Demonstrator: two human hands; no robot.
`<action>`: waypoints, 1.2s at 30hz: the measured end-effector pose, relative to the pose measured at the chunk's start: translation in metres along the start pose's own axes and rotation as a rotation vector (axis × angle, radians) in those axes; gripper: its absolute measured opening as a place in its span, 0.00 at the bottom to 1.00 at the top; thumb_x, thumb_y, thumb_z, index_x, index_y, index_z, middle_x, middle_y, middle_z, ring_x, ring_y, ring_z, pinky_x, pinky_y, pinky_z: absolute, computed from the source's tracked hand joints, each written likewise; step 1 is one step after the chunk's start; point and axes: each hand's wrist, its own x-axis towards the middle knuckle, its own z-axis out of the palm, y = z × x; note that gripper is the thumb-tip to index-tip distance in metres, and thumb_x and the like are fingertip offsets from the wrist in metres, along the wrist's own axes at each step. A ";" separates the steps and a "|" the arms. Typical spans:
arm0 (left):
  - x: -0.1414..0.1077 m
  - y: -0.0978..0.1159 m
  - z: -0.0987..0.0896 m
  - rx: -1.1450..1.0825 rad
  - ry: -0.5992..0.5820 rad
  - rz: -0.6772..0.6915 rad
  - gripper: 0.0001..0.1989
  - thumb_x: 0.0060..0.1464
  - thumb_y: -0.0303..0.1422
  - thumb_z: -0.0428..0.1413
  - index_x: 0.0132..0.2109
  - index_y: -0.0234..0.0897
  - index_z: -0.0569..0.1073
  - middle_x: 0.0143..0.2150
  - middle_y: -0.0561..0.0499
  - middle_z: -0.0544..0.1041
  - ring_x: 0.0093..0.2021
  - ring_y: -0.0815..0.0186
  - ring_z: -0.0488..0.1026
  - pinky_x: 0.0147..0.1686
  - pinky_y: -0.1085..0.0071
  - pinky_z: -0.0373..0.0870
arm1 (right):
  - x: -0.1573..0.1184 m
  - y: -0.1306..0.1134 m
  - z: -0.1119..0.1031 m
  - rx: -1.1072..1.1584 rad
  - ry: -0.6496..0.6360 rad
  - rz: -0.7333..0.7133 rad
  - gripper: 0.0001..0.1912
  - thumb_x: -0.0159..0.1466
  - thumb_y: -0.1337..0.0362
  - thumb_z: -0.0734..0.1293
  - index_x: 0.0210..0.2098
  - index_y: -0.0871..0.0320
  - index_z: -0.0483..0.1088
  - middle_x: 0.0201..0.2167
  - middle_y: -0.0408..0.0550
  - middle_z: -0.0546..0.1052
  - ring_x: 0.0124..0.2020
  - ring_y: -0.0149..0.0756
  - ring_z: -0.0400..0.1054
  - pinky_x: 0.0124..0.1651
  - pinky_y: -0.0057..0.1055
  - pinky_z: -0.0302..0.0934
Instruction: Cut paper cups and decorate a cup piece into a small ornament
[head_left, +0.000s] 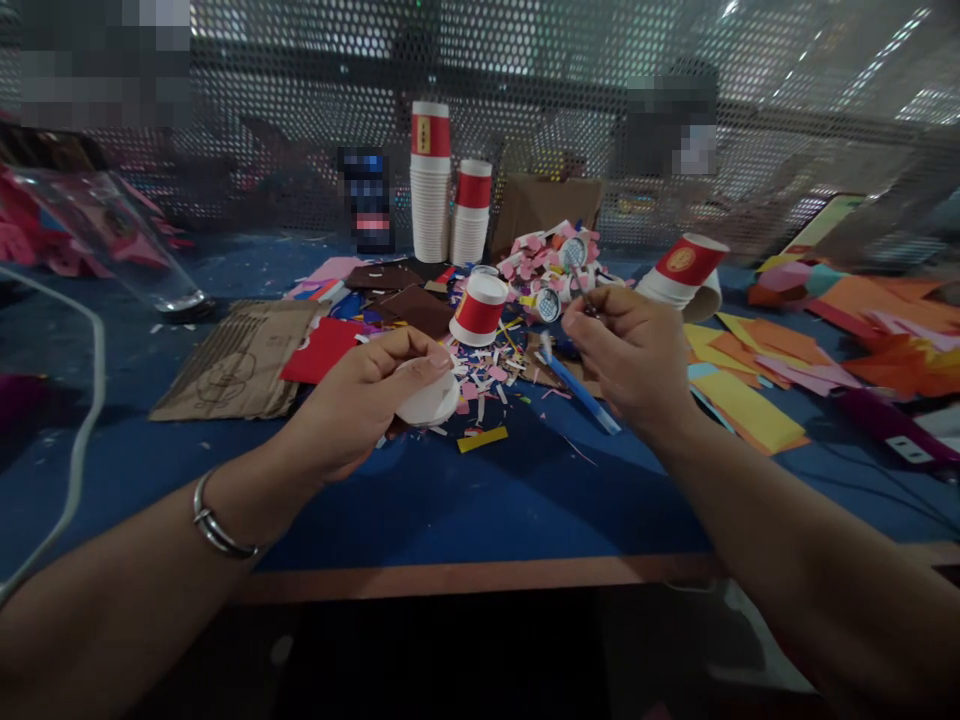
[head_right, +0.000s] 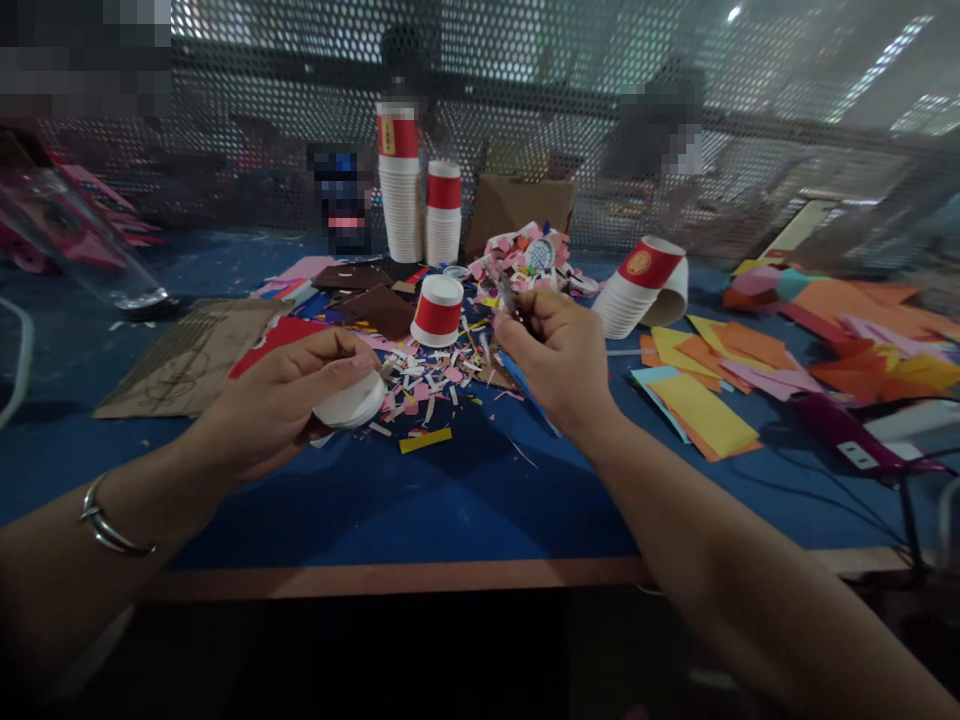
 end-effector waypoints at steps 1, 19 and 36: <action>0.000 -0.001 0.000 0.012 -0.013 -0.002 0.15 0.59 0.43 0.65 0.38 0.37 0.71 0.27 0.54 0.74 0.21 0.73 0.65 0.14 0.80 0.52 | 0.002 0.002 0.001 0.001 0.033 0.009 0.08 0.69 0.57 0.70 0.35 0.52 0.70 0.24 0.43 0.68 0.26 0.35 0.62 0.27 0.34 0.53; 0.004 -0.009 0.003 -0.109 -0.122 -0.018 0.21 0.50 0.30 0.70 0.50 0.35 0.74 0.48 0.47 0.79 0.44 0.64 0.78 0.35 0.72 0.77 | -0.012 -0.014 0.027 0.002 -0.309 0.013 0.16 0.64 0.51 0.73 0.34 0.58 0.74 0.29 0.43 0.74 0.30 0.32 0.63 0.33 0.32 0.55; 0.004 -0.019 0.000 -0.004 -0.209 0.195 0.32 0.49 0.32 0.73 0.59 0.37 0.71 0.51 0.45 0.79 0.49 0.61 0.78 0.50 0.65 0.75 | -0.018 -0.021 0.031 0.053 -0.324 0.032 0.12 0.64 0.55 0.73 0.33 0.57 0.74 0.29 0.44 0.77 0.30 0.32 0.65 0.33 0.30 0.59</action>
